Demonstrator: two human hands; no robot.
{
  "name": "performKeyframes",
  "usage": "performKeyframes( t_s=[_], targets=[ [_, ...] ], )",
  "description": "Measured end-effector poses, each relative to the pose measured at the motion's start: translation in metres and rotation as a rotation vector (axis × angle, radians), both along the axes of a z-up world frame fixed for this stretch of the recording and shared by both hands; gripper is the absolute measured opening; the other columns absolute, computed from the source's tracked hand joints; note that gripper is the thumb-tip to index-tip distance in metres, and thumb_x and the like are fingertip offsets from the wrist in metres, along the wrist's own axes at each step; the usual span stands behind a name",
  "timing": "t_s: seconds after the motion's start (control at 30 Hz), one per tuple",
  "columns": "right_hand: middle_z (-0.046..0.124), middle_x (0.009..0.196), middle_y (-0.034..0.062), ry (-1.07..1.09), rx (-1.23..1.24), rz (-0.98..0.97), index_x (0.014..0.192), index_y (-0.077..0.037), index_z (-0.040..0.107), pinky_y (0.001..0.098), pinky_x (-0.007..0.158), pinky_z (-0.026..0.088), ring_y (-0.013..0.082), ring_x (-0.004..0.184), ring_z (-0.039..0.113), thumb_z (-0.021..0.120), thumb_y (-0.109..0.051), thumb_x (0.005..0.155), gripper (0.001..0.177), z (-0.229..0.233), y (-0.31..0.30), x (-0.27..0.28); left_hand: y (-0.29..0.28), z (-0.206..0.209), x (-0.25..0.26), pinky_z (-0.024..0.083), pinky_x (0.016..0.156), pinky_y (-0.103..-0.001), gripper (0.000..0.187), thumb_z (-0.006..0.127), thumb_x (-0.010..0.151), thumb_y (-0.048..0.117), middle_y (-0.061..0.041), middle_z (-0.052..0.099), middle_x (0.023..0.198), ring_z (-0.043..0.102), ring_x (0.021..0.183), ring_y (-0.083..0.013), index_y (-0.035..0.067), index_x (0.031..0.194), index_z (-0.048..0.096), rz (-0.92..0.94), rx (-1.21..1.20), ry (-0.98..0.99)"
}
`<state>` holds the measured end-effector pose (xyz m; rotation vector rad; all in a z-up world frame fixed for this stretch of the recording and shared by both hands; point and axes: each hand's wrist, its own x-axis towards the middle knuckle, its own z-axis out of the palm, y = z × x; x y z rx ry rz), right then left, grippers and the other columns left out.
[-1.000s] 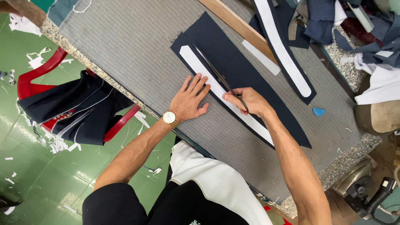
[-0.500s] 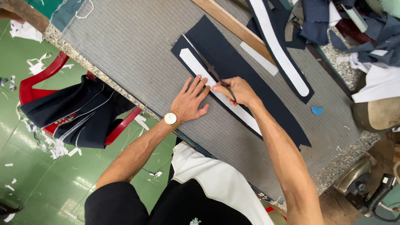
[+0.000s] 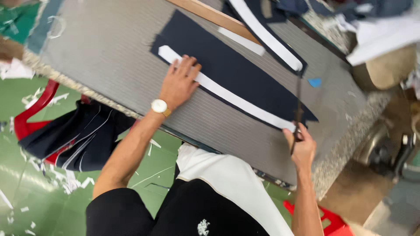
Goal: The person uses shears to cut a dark fabric piece along white paper templates placed on a cutting table. They repeatedly trim the edges, reposition the fabric, and separate the cut strips from the main piece.
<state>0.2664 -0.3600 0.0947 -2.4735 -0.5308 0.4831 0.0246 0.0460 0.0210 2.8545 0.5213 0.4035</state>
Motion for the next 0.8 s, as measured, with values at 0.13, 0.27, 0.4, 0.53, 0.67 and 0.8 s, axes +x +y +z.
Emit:
performKeyframes(
  t_s=[0.13,0.27,0.4,0.53,0.67,0.8],
  targets=[
    [0.072,0.088,0.0177,-0.068,-0.012,-0.244,0.137,0.003,0.066,0.0351,0.072,0.052,0.0227,0.079,0.067,0.086,-0.035,0.100,0.056,-0.026,-0.109,0.017,0.009,-0.006,0.009,0.038,0.110,-0.052,0.063,0.077,0.089,0.033,-0.014,0.057,0.141,0.052,0.137,-0.0352,0.015,0.146,0.056,-0.104,0.022,0.078],
    [0.069,0.075,0.0078,-0.073,-0.121,-0.392,0.126,-0.008,0.073,0.0378,0.064,0.053,0.0224,0.066,0.068,0.087,-0.035,0.094,0.044,-0.080,-0.180,0.046,0.013,-0.006,0.018,0.037,0.111,-0.047,0.064,0.080,0.086,0.037,-0.011,0.056,0.130,0.054,0.129,-0.0322,0.017,0.144,0.060,-0.113,0.112,0.213],
    [0.073,0.084,0.0179,-0.143,-0.212,-0.403,0.119,-0.004,0.075,0.0466,0.070,0.054,0.0361,0.084,0.074,0.087,-0.032,0.092,0.041,-0.113,-0.191,0.073,0.023,-0.030,0.018,0.033,0.114,-0.049,0.066,0.082,0.084,0.042,-0.008,0.056,0.119,0.056,0.123,-0.0305,0.019,0.142,0.060,-0.081,0.150,0.338],
    [0.076,0.097,0.0181,-0.207,-0.260,-0.349,0.121,-0.005,0.076,0.0487,0.079,0.056,0.0378,0.097,0.073,0.087,-0.033,0.091,0.042,-0.115,-0.177,0.098,0.028,-0.034,0.023,0.033,0.112,-0.048,0.066,0.081,0.084,0.047,-0.006,0.058,0.113,0.057,0.118,-0.0276,0.023,0.140,0.059,-0.068,0.215,0.419],
    [0.071,0.098,0.0141,-0.136,-0.265,-0.261,0.122,-0.007,0.074,0.0480,0.082,0.056,0.0366,0.099,0.071,0.085,-0.031,0.091,0.041,-0.113,-0.173,0.109,0.025,-0.028,0.031,0.032,0.110,-0.048,0.060,0.080,0.086,0.048,-0.006,0.062,0.113,0.058,0.117,-0.0283,0.028,0.138,0.058,0.003,0.205,0.539],
    [0.060,0.093,0.0128,-0.198,-0.238,-0.142,0.111,-0.002,0.071,0.0503,0.082,0.055,0.0385,0.094,0.067,0.087,-0.023,0.087,0.035,-0.111,-0.176,0.103,0.026,-0.017,0.041,0.034,0.107,-0.046,0.041,0.077,0.090,0.049,-0.006,0.068,0.112,0.059,0.115,-0.0263,0.029,0.124,0.064,0.020,0.189,0.655]
  ],
)
